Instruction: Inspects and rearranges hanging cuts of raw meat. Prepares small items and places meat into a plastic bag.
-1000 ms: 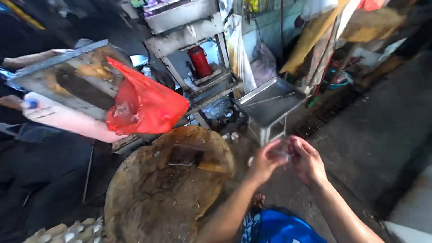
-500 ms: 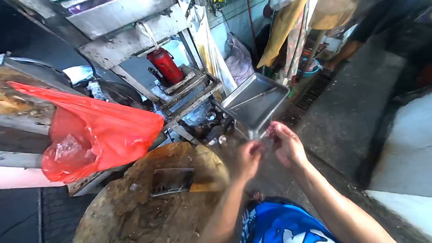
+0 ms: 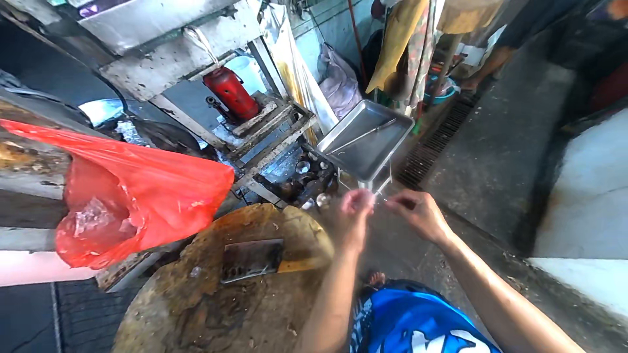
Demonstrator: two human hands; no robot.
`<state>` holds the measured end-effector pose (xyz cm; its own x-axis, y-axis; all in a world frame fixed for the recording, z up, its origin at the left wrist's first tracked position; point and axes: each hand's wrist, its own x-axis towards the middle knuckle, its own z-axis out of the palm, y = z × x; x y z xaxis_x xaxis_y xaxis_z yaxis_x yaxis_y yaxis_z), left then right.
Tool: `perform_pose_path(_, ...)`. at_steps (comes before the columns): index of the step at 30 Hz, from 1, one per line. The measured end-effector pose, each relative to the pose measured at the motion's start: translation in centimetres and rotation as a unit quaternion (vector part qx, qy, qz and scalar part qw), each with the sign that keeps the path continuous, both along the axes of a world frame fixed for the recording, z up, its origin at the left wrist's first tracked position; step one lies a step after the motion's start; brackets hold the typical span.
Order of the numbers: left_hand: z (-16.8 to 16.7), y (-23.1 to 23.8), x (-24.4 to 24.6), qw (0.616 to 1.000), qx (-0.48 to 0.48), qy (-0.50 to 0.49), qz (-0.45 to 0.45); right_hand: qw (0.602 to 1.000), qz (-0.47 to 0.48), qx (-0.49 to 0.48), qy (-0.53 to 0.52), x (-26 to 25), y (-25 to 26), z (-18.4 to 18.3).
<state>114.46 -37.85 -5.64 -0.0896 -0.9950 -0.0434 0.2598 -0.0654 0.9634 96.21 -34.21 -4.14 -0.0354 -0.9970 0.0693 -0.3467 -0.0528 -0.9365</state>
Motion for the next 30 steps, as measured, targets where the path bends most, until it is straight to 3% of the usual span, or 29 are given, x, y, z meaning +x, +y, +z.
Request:
perform_pose_path(5, 0.7, 1.3, -0.9, 0.999, -0.051, 0.006, -0.015, 0.979, -0.043, -0.009, -0.197, 0.0, 1.2, 0.2)
perform_pose_path(8, 0.5, 2.7, -2.1, 0.998, -0.064, -0.001, -0.028, 0.961, -0.089, -0.024, -0.259, 1.4, 2.2, 0.3)
perform_pose_path(11, -0.1, 3.8, -3.0, 0.983, -0.156, -0.093, 0.002, 0.953, -0.117, -0.042, -0.277, 2.3, 2.6, 0.4)
perform_pose_path(13, -1.1, 4.2, -3.0, 0.944, -0.259, -0.205, 0.017, 0.954, -0.122, -0.053, -0.268, 2.6, 2.8, 0.6)
perform_pose_path(15, -2.0, 4.9, -2.8, 0.91, -0.296, -0.292, -0.012, 0.959, -0.117, -0.066, -0.25, 2.9, 3.2, 1.3)
perform_pose_path(17, -2.2, 5.1, -1.8, 0.909, -0.234, -0.337, -0.069, 0.965, -0.102, -0.072, -0.233, 3.0, 3.6, 2.2)
perform_pose_path(19, -1.0, 3.5, 1.9, 0.95, -0.093, -0.286, -0.086, 0.969, -0.084, -0.071, -0.222, 2.8, 3.6, 2.1)
perform_pose_path(21, 1.4, 0.7, 8.2, 0.987, -0.012, -0.147, 0.065, 0.967, -0.083, -0.056, -0.235, 2.1, 3.6, 1.0)
perform_pose_path(22, 3.5, -0.7, 12.0, 0.979, -0.001, -0.102, 0.178, 0.964, -0.094, -0.039, -0.247, 1.5, 3.8, -0.1)
perform_pose_path(24, 7.4, -3.1, 21.0, 0.918, -0.05, -0.119, 0.375, 0.955, -0.14, 0.009, -0.262, -0.1, 4.8, -2.7)
perform_pose_path(26, 10.2, -6.1, 30.5, 0.799, -0.168, -0.199, 0.542, 0.942, -0.197, 0.054, -0.265, -1.8, 6.0, -5.4)
perform_pose_path(28, 12.2, -8.3, 37.6, 0.696, -0.219, -0.369, 0.576, 0.931, -0.243, 0.089, -0.257, -3.8, 7.1, -7.6)
perform_pose_path(30, 13.9, -7.7, 38.2, 0.586, -0.145, -0.636, 0.481, 0.928, -0.266, 0.12, -0.234, -4.9, 7.2, -9.2)
